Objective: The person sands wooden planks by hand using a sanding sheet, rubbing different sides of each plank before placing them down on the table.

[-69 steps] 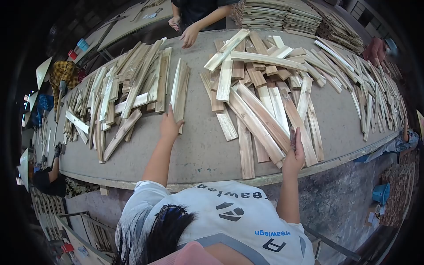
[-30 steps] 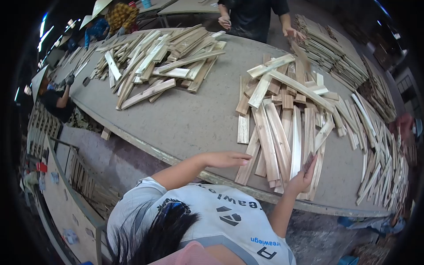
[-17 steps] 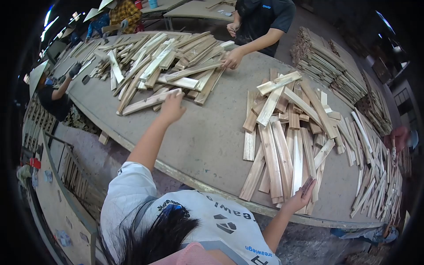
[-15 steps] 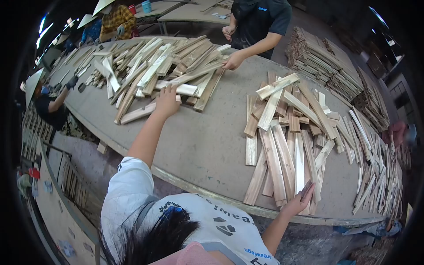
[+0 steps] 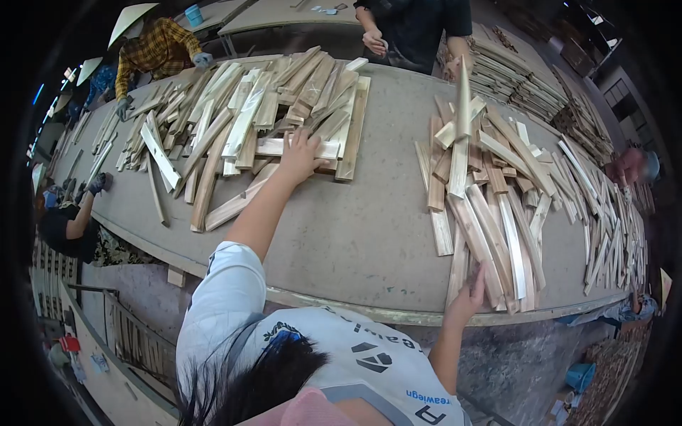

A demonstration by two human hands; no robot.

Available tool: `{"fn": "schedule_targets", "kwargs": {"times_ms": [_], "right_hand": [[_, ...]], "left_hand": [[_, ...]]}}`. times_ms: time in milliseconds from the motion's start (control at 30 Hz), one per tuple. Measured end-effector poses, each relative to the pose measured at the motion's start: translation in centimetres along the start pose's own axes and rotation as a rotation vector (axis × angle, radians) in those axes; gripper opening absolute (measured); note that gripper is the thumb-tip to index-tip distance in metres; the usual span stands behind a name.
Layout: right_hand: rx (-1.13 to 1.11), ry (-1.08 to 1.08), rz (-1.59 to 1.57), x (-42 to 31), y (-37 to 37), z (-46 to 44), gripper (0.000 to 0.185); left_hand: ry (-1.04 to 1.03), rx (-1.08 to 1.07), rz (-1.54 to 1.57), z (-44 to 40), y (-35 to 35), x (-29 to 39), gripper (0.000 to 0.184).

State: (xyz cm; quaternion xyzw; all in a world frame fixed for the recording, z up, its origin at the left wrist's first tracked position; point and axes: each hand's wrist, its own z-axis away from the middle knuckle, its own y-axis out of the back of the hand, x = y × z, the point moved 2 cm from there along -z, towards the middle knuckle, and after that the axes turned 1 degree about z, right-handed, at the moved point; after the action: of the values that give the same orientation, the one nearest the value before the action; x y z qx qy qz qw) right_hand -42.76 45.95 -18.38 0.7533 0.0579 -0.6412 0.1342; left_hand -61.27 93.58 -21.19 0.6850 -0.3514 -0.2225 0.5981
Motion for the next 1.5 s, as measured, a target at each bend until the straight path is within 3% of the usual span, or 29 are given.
{"fn": "schedule_targets", "kwargs": {"times_ms": [33,67,133,200,233,267,300,333,367,400,533,600,633,667,733,767,867,933,967,1000,1033,1067,1100,1133,1200,1300,1333,1400,1500], "right_hand": [[-0.077,-0.02,-0.007,0.2,-0.7,0.3,0.065],[-0.154,-0.035,-0.016,0.0,-1.7,0.4,0.068],[-0.172,-0.138,-0.074,-0.5,-4.0,1.4,0.074],[-0.368,-0.401,-0.304,1.1,-5.6,2.5,0.072],[-0.365,-0.408,-0.298,2.0,-5.9,2.7,0.072],[-0.531,-0.603,-0.515,2.9,-6.6,3.1,0.066],[-0.688,-0.797,-0.738,3.3,-7.1,3.5,0.061],[-0.669,-0.806,-0.735,3.0,-7.5,3.8,0.061],[-0.616,-1.034,-0.818,2.7,-8.1,4.1,0.053],[-0.557,-1.259,-0.899,2.6,-8.3,4.7,0.046],[-0.705,-1.233,-0.817,5.0,-7.9,5.6,0.044],[-0.698,-1.155,-0.83,6.4,-8.5,5.5,0.048],[-0.68,-1.021,-0.758,5.0,-9.0,5.7,0.056],[-0.687,-1.024,-0.766,3.6,-9.7,6.3,0.056],[-0.687,-0.743,-0.401,1.9,-10.1,7.4,0.063],[-0.838,-0.657,-0.345,2.3,-10.1,7.5,0.07],[-0.943,-0.664,-0.398,1.0,-9.8,7.2,0.073],[-0.95,-0.594,-0.283,1.2,-9.0,6.0,0.075],[-0.939,-0.478,-0.267,2.1,-8.8,5.1,0.079],[-0.928,-0.36,-0.248,2.7,-8.7,4.3,0.083],[-0.937,-0.359,-0.241,3.2,-9.0,3.8,0.083],[-0.994,-0.059,-0.027,3.3,-9.4,3.5,0.084],[-1.032,0.242,0.186,3.4,-9.7,3.7,0.084],[-1.042,0.232,0.193,3.0,-10.0,4.3,0.084],[-1.147,0.816,0.636,1.7,-10.8,6.3,0.075],[-1.242,0.945,0.607,2.9,-11.3,6.4,0.064],[-1.254,0.942,0.608,3.5,-12.0,5.2,0.064],[-1.063,0.703,0.806,4.6,-13.2,1.6,0.063],[-1.099,0.87,0.741,4.3,-12.0,4.1,0.063]], "left_hand": [[-0.09,0.146,0.043,0.2,-0.2,0.2,0.064],[-0.082,0.157,0.049,0.2,-0.7,0.4,0.064],[-0.21,-0.107,0.161,1.3,2.1,4.7,0.066],[-0.474,-0.054,0.343,4.5,3.9,9.9,0.074],[-0.631,-0.011,0.376,6.5,4.0,12.3,0.071],[-0.789,0.031,0.411,8.6,4.0,14.5,0.069],[-0.793,0.019,0.423,10.3,4.1,16.0,0.069],[-0.95,0.036,0.452,12.0,4.2,17.7,0.066],[-1.108,0.058,0.481,13.6,4.3,19.1,0.062],[-1.115,0.052,0.494,14.6,4.3,19.9,0.062],[-1.067,0.049,0.416,19.6,4.1,20.7,0.065],[-0.479,-0.106,0.598,22.3,4.7,20.3,0.082],[-0.256,0.069,0.962,23.4,3.9,20.2,0.096],[-0.253,0.068,0.951,24.0,2.8,20.6,0.096],[0.781,-0.493,1.904,25.2,2.1,21.8,0.101],[0.794,-0.488,1.893,25.6,2.1,22.1,0.101],[0.912,-0.59,1.891,26.0,1.6,21.4,0.09],[0.66,-0.68,1.403,27.1,1.0,19.9,0.086],[0.521,-0.463,1.243,28.3,-0.2,19.3,0.088],[0.527,-0.455,1.251,29.3,0.3,19.2,0.088],[0.488,-0.418,0.827,30.3,1.4,18.9,0.089],[0.44,-0.379,0.405,31.1,2.7,18.7,0.09],[0.448,-0.386,0.412,31.5,3.7,18.7,0.09],[0.43,-0.425,0.357,31.9,4.9,18.8,0.092],[0.418,-0.474,0.308,32.3,6.3,19.5,0.094],[0.438,-0.539,0.341,32.9,6.9,20.0,0.094],[0.429,-0.475,0.364,33.1,6.9,20.1,0.094],[0.427,-0.413,0.396,33.4,6.9,20.3,0.093],[0.437,-0.403,0.416,32.7,7.4,20.4,0.092]]}}
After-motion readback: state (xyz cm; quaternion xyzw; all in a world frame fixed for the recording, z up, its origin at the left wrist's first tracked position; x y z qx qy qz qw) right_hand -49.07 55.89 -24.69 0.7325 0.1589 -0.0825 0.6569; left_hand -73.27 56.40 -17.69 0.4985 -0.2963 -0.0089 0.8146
